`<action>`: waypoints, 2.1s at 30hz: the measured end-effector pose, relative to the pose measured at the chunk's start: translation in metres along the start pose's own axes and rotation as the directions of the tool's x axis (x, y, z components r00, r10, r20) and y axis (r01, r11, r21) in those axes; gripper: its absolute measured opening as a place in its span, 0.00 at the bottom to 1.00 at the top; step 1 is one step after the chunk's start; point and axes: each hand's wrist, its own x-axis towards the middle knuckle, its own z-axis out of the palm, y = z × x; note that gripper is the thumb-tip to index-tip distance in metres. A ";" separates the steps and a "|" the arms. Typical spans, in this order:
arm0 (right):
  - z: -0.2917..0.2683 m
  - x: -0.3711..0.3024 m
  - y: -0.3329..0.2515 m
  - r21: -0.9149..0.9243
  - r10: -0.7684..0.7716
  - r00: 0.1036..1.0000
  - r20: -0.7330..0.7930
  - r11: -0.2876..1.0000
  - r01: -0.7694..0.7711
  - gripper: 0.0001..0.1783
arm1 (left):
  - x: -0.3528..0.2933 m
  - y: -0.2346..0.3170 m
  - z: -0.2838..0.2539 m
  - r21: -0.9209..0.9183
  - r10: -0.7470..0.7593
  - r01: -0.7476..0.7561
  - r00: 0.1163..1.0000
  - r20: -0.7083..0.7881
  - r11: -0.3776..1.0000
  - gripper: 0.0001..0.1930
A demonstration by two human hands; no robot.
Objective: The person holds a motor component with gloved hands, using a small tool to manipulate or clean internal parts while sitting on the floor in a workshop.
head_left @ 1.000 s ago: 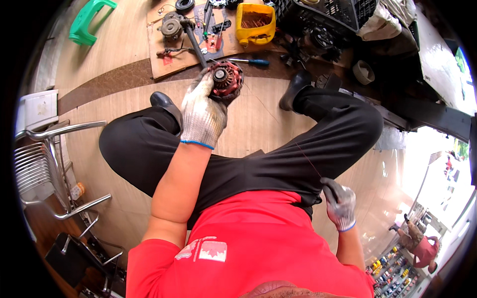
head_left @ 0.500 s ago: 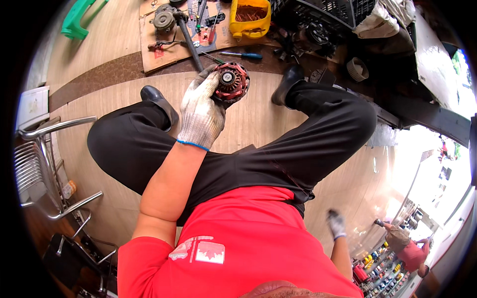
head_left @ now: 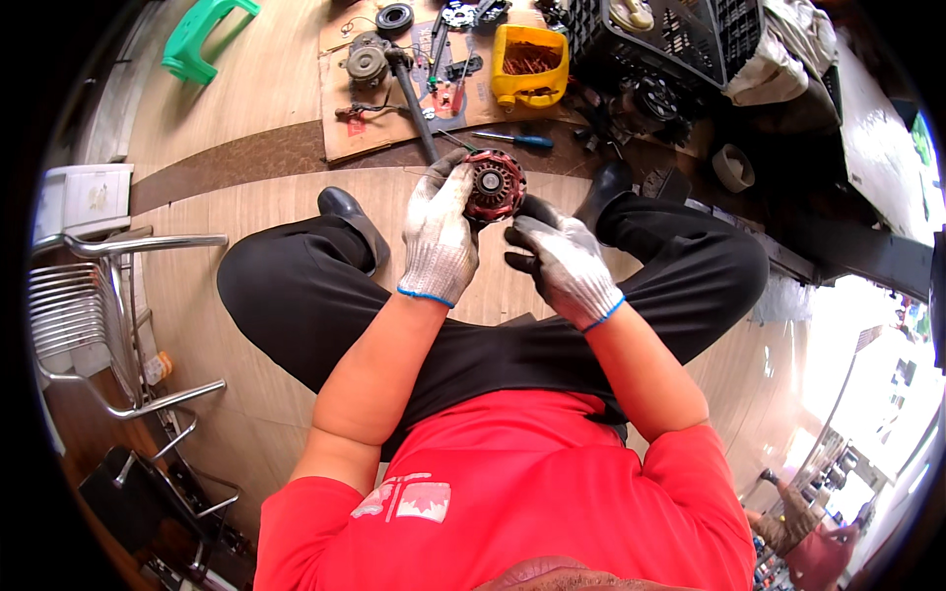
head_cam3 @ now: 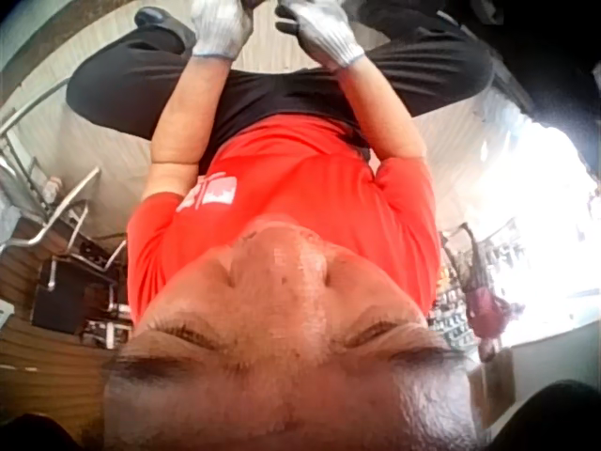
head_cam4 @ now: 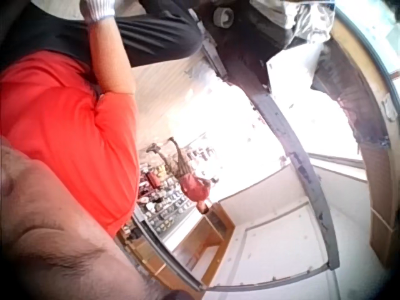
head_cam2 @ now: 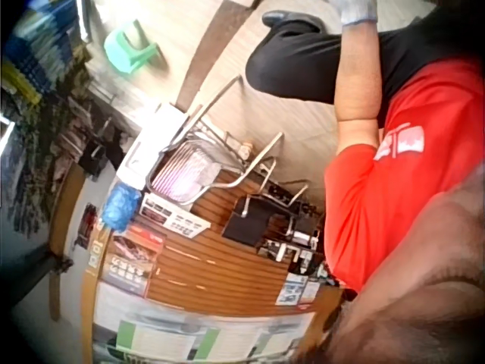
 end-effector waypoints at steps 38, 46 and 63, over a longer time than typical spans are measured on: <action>-0.012 0.004 -0.020 -0.651 -0.293 0.937 0.188 0.678 0.342 0.20 | 0.000 0.015 0.007 -0.068 -0.083 0.086 0.996 0.041 0.994 0.16; -0.020 0.004 -0.002 -0.652 -0.471 0.860 0.197 0.592 0.473 0.13 | -0.003 0.017 0.006 -0.039 -0.065 0.065 0.998 -0.006 0.997 0.14; -0.011 -0.054 -0.041 -0.822 -0.539 0.702 0.466 0.030 0.569 0.10 | 0.005 0.007 0.002 -0.003 -0.006 0.006 1.000 0.010 1.000 0.14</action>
